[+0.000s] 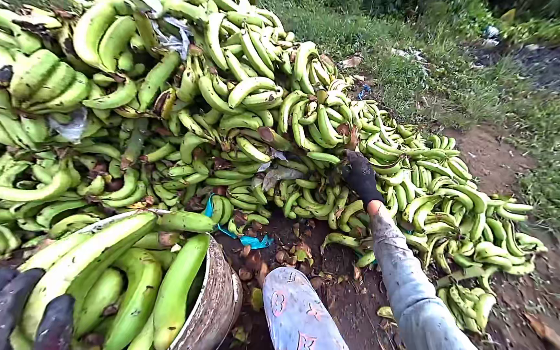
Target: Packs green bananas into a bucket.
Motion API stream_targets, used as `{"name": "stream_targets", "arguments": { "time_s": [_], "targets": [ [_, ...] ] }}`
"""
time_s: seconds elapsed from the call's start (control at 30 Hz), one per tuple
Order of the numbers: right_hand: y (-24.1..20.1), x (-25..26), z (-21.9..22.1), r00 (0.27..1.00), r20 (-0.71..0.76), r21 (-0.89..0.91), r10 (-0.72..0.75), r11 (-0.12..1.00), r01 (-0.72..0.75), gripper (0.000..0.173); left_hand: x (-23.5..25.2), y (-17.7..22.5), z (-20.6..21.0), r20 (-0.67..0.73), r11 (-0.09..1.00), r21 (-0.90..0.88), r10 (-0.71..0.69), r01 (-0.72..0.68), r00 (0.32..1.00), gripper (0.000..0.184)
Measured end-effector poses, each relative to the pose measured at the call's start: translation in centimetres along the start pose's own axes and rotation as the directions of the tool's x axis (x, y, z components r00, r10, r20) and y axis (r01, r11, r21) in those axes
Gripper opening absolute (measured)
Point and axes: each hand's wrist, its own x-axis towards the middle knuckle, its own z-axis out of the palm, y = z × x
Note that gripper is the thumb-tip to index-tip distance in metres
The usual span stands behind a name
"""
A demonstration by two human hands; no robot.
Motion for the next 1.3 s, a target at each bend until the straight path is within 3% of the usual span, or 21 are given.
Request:
{"name": "stream_targets", "arguments": {
  "time_s": [0.07, 0.13, 0.2, 0.27, 0.4, 0.5, 0.57, 0.67, 0.77, 0.87, 0.93, 1.03, 1.1, 1.17, 1.23, 1.3],
  "targets": [
    [6.9, 3.8, 1.0, 0.969, -0.06, -0.164, 0.239, 0.955, -0.246, 0.068, -0.1, -3.8, 1.0, 0.017, 1.0, 0.012, 0.001, -0.001, 1.0, 0.049],
    [12.3, 5.3, 0.6, 0.914, -0.137, -0.241, 0.381, 0.882, -0.404, 0.093, 0.0, -3.2, 0.9, 0.029, 0.999, 0.001, -0.037, 0.037, 0.999, 0.049],
    [16.1, 6.7, 0.3, 0.881, -0.115, -0.173, 0.46, 0.864, -0.473, 0.113, 0.2, -1.4, 0.3, 0.033, 0.999, -0.006, -0.04, 0.04, 0.999, 0.049],
    [17.5, 8.1, 0.7, 0.875, -0.091, -0.064, 0.476, 0.874, -0.482, 0.1, 0.0, -2.2, 0.1, 0.031, 0.999, 0.022, -0.031, 0.03, 0.999, 0.051],
    [17.0, 5.4, 1.0, 0.89, -0.211, 0.028, 0.404, 0.913, -0.407, 0.035, -0.1, -3.0, 0.6, 0.032, 0.998, 0.029, -0.056, 0.055, 0.998, 0.051],
    [15.4, 0.4, 2.4, 0.879, -0.263, 0.011, 0.397, 0.913, -0.409, 0.03, 0.4, -1.7, 0.6, 0.045, 0.998, 0.053, -0.047, 0.045, 0.998, 0.064],
    [13.4, -2.7, 3.2, 0.889, -0.301, 0.002, 0.345, 0.933, -0.361, 0.031, 0.6, 0.5, 0.2, 0.021, 0.995, 0.064, -0.077, 0.076, 0.997, 0.074],
    [8.4, -6.0, 1.2, 0.915, -0.309, 0.07, 0.261, 0.965, -0.251, 0.032, 1.0, 2.4, -0.3, -0.005, 0.991, 0.091, -0.102, 0.102, 0.995, 0.07],
    [2.7, -7.8, -1.2, 0.926, -0.377, 0.045, -0.026, 0.998, 0.046, 0.031, 1.2, 1.9, 0.1, -0.009, 0.989, 0.114, -0.096, 0.096, 0.995, 0.063],
    [-6.0, -9.0, -3.6, 0.756, -0.553, 0.08, -0.352, 0.88, 0.468, 0.027, 0.8, 2.1, 0.0, -0.058, 0.991, 0.058, -0.114, 0.117, 0.992, 0.06],
    [-11.9, -8.7, -4.9, 0.607, -0.676, 0.131, -0.419, 0.742, 0.658, 0.022, 0.5, 2.2, 0.0, -0.119, 0.991, 0.04, -0.118, 0.124, 0.986, 0.059],
    [-20.7, -8.6, -5.5, 0.419, -0.773, 0.058, -0.476, 0.604, 0.795, 0.009, 0.1, 2.0, -0.3, -0.192, 0.983, 0.048, -0.164, 0.177, 0.968, 0.062],
    [-25.8, -10.3, -4.3, 0.352, -0.743, -0.034, -0.569, 0.557, 0.83, 0.011, -0.2, 2.0, -1.2, -0.16, 0.975, 0.016, -0.217, 0.222, 0.963, 0.065],
    [-28.7, -13.8, -0.4, 0.325, -0.634, -0.089, -0.702, 0.484, 0.871, 0.017, -0.6, 1.8, -2.4, -0.098, 0.969, -0.136, -0.218, 0.204, 0.971, 0.065],
    [-30.2, -17.6, 4.4, 0.207, -0.545, -0.111, -0.813, 0.315, 0.943, 0.012, -0.7, 2.3, -3.3, -0.084, 0.92, -0.362, -0.193, 0.15, 0.978, 0.05],
    [-30.7, -21.1, 6.5, 0.123, -0.38, -0.018, -0.917, 0.14, 0.99, 0.015, -0.3, 2.9, -3.9, -0.116, 0.889, -0.454, -0.128, 0.062, 0.985, 0.043]
  ]
}}
